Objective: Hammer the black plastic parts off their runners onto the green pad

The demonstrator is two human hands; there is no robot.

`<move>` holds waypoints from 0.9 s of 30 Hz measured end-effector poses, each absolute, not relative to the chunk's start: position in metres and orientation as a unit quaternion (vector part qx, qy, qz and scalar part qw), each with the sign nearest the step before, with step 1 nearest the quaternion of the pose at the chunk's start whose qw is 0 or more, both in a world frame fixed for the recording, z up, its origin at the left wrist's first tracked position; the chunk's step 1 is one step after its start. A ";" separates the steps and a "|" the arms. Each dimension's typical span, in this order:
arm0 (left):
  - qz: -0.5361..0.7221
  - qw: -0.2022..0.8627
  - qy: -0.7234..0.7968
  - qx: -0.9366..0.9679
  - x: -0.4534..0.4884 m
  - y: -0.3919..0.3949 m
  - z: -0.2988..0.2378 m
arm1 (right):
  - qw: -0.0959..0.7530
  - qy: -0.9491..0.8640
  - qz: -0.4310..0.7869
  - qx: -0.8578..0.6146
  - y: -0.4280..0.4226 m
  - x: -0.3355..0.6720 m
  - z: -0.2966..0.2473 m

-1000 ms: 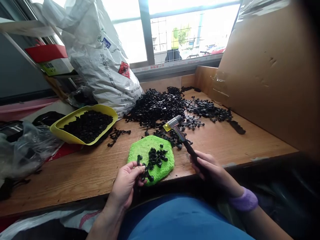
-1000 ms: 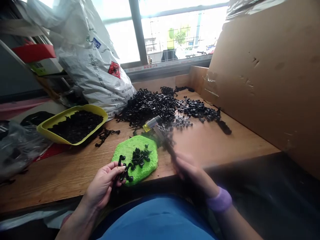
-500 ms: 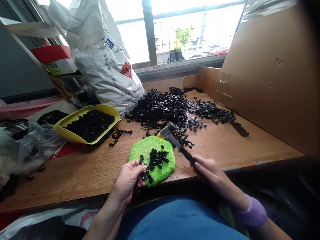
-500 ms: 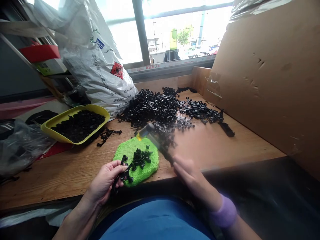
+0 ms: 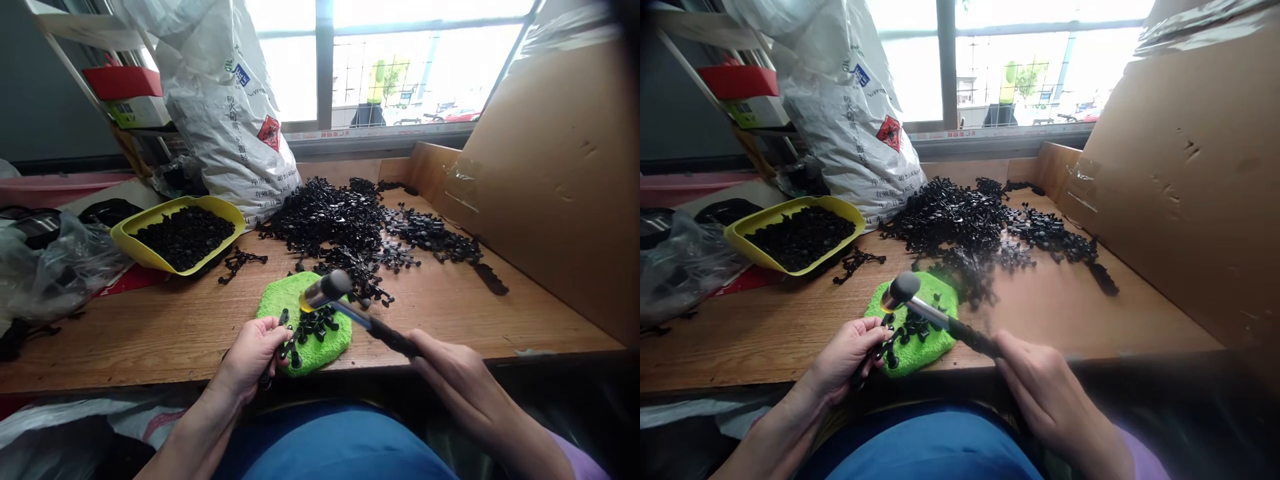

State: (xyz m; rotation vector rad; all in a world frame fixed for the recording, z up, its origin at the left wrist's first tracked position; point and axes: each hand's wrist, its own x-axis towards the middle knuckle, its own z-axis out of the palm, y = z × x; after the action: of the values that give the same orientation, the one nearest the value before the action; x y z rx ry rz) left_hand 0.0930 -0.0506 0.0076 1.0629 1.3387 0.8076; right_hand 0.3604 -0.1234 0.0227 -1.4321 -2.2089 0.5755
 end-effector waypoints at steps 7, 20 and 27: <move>0.338 0.591 0.578 0.450 0.094 -0.051 0.010 | 0.166 -0.811 0.198 -0.524 -0.118 0.356 0.018; 0.340 0.659 0.531 0.410 0.085 -0.050 0.005 | 0.231 -0.777 0.204 -0.550 -0.115 0.366 0.011; 0.349 0.669 0.531 0.385 0.088 -0.051 0.008 | 0.232 -0.767 0.234 -0.550 -0.114 0.366 -0.001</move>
State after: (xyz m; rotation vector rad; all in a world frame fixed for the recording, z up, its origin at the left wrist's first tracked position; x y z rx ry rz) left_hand 0.0875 -0.0515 0.0081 0.8688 1.1973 0.7868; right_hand 0.3662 -0.1143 -0.0015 -1.5110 -2.1087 0.6443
